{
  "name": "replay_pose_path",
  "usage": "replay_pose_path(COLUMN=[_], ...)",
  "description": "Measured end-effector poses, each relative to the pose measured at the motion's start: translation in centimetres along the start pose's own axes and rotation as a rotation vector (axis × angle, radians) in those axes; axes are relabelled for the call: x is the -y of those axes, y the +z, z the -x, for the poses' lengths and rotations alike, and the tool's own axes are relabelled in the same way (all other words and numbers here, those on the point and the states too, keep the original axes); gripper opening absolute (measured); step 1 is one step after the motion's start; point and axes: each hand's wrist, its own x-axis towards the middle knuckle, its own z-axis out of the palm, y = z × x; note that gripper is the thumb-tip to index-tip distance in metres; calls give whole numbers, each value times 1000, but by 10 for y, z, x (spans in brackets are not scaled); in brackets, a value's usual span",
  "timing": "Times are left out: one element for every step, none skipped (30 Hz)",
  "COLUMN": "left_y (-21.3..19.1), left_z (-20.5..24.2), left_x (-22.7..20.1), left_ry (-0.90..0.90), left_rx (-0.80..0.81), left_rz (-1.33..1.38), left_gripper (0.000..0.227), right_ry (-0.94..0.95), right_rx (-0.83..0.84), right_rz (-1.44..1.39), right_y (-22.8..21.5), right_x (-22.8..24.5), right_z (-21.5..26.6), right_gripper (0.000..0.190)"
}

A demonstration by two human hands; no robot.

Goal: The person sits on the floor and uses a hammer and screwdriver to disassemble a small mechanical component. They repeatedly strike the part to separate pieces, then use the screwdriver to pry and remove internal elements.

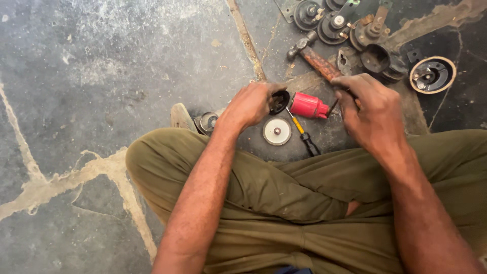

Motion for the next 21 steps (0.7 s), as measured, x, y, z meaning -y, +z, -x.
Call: replay_pose_path(left_y=[1,2,2,2,2,2,1,-1,-1,-1,-1,-2,-2,-2,-2,-3,-3,-3,-2,-2,-1], left_z=[0,0,1,2,3,5,6,7,10,11,13,14,15,16,15,14,14,13,13,13,13], left_x=[1,2,3,4,4,5,4,4,5,6,6,7,9,9,10,10,10,11,12,13,14], left_ry=[-1,-2,-4,-7,-8,-10,1,12,20,17,10,3,0,-4,-4,-9,-11,-14,-3,7,18], left_rx=[-11,-23,-38,-44,-49,-53,-71,-89,-105,-108,-113,-118,-114,-110,-105,-109,-110,-111,-120,-129,-138], left_rz=[1,2,3,18,31,45,33,21,12,11,11,11,12,12,12,-10,-34,-57,-50,-42,-34], left_gripper=[51,51,50,50,49,48,47,46,44,42,40,37,35,32,30,27,24,22,22,23,24], right_ry=[-21,-47,-77,-107,-117,-127,-138,-164,-189,-214,-210,-207,-204,-203,-201,-200,-202,-205,-205,-208,-210], right_rx=[-16,-44,-70,-96,-77,-57,-39,-16,12,39,25,10,-3,10,19,28,27,25,25,21,18], right_rz=[1,-25,-55,-85,-107,-131,-152,-150,-150,-150,-181,-213,-245,-232,-215,-199,-199,-199,-200,-201,-200], right_y=[-3,-3,-2,2,8,18,27,35,43,50,55,61,65,69,71,72,73,73,75,77,77], right_x=[6,12,18,24,30,34,37,39,41,41,41,42,43,43,44,44,45,45,47,48,49], right_z=[1,1,-1,-3,-6,-11,-15,-19,-21,-22,-23,-24,-24,-25,-26,-27,-28,-29,-29,-28,-28], right_gripper=[20,20,20,20,20,19,19,20,21,23,22,20,19,18,17,16,16,17,17,16,16])
